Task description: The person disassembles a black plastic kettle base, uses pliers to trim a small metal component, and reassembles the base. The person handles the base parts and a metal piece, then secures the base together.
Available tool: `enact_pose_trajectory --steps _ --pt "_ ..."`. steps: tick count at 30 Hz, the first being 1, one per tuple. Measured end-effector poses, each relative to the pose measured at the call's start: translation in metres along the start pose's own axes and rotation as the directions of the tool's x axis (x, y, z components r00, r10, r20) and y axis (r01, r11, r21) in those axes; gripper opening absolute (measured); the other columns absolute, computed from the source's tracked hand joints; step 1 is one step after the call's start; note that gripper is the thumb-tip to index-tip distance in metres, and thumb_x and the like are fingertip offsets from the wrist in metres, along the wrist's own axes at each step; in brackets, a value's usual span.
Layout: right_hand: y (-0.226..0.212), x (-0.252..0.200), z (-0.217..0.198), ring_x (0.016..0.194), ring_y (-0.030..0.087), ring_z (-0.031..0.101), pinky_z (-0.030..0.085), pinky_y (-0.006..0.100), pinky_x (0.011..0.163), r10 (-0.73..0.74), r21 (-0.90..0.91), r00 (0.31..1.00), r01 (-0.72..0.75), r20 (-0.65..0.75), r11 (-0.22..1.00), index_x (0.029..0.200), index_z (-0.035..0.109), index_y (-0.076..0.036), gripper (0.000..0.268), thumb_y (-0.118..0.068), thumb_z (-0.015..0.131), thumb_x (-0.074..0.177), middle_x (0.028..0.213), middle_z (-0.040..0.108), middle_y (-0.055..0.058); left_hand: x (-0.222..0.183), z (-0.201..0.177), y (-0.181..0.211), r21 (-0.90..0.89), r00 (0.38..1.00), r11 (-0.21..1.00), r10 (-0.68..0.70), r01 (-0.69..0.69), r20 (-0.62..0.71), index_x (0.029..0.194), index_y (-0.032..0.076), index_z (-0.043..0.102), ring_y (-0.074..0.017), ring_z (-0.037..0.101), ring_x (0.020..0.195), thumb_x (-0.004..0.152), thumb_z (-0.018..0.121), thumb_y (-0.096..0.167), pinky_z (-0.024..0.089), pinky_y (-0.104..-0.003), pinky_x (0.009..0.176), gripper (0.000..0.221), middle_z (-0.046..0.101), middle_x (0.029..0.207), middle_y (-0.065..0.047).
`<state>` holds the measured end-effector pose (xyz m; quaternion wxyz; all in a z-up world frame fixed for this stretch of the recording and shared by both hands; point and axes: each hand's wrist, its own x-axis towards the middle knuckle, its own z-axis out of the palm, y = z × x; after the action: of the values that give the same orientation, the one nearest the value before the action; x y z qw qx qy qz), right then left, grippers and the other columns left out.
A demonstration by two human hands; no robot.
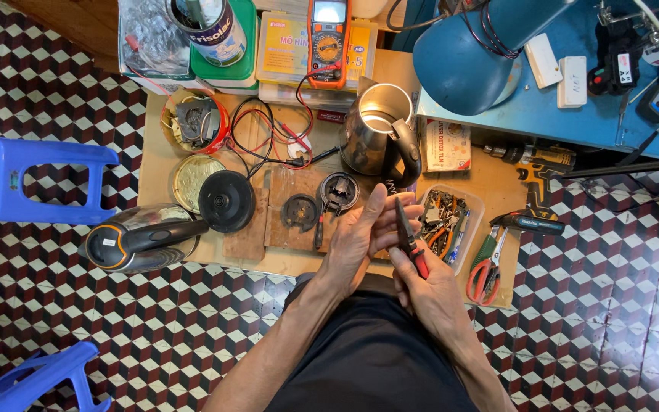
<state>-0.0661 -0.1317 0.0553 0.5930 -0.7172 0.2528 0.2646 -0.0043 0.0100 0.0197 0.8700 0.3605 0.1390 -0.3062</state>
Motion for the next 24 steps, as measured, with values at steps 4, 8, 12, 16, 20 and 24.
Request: enact_pose_trajectory --steps 4,8,12,16,20,24 --pt "-0.001 0.003 -0.007 0.047 0.013 0.054 0.044 0.026 0.041 0.050 0.185 0.995 -0.065 0.087 0.981 0.086 0.055 -0.003 0.033 -0.033 0.056 0.101 0.063 0.059 0.006 0.002 -0.004 0.001 -0.134 0.997 0.991 0.015 -0.004 0.082 0.143 -0.008 0.050 -0.0226 0.071 0.111 0.106 0.051 0.043 0.060 -0.035 0.098 0.063 0.067 0.130 -0.021" --pt "0.005 0.004 -0.015 0.046 0.016 0.058 0.048 0.027 0.040 0.068 0.400 0.972 -0.155 0.223 0.903 0.098 0.056 0.002 0.034 -0.032 0.053 0.100 0.065 0.061 0.009 0.006 -0.008 -0.003 -0.072 0.994 0.997 0.027 -0.019 0.106 0.148 -0.001 0.049 -0.0191 0.068 0.114 0.108 0.052 0.028 0.058 -0.034 0.100 0.050 0.066 0.131 -0.017" --pt "0.016 0.009 -0.020 0.045 0.019 0.062 0.053 0.028 0.038 0.016 0.540 0.941 -0.208 0.339 0.816 0.111 0.059 0.005 0.040 -0.032 0.054 0.100 0.065 0.062 0.011 0.010 -0.012 -0.006 -0.106 0.993 0.994 0.025 -0.012 0.117 0.147 -0.001 0.051 -0.0189 0.069 0.112 0.109 0.053 0.025 0.059 -0.035 0.099 0.046 0.068 0.127 -0.016" --pt "0.026 0.014 -0.023 0.047 0.021 0.066 0.057 0.031 0.042 -0.041 0.603 0.915 -0.230 0.401 0.764 0.114 0.057 0.007 0.041 -0.032 0.055 0.102 0.066 0.063 0.013 0.011 -0.017 -0.007 -0.111 0.995 0.994 0.016 -0.005 0.098 0.144 0.001 0.054 -0.0182 0.071 0.108 0.107 0.053 0.028 0.061 -0.034 0.097 0.046 0.070 0.123 -0.015" --pt "0.025 0.012 -0.021 0.052 0.022 0.068 0.059 0.031 0.046 -0.020 0.588 0.916 -0.241 0.402 0.772 0.116 0.058 0.007 0.042 -0.032 0.056 0.101 0.069 0.065 0.013 0.013 -0.019 -0.012 -0.074 0.998 0.997 0.020 -0.016 0.052 0.139 0.000 0.056 -0.0181 0.071 0.107 0.105 0.059 0.030 0.061 -0.034 0.095 0.046 0.071 0.120 -0.015" --pt "0.016 0.009 -0.020 0.063 0.023 0.073 0.062 0.033 0.055 0.095 0.466 0.921 -0.278 0.378 0.840 0.119 0.060 0.005 0.043 -0.031 0.056 0.097 0.074 0.069 0.013 0.019 -0.025 -0.014 -0.166 1.000 0.986 0.021 -0.018 0.015 0.135 0.000 0.060 -0.0177 0.070 0.106 0.103 0.065 0.027 0.060 -0.034 0.095 0.042 0.072 0.118 -0.012"
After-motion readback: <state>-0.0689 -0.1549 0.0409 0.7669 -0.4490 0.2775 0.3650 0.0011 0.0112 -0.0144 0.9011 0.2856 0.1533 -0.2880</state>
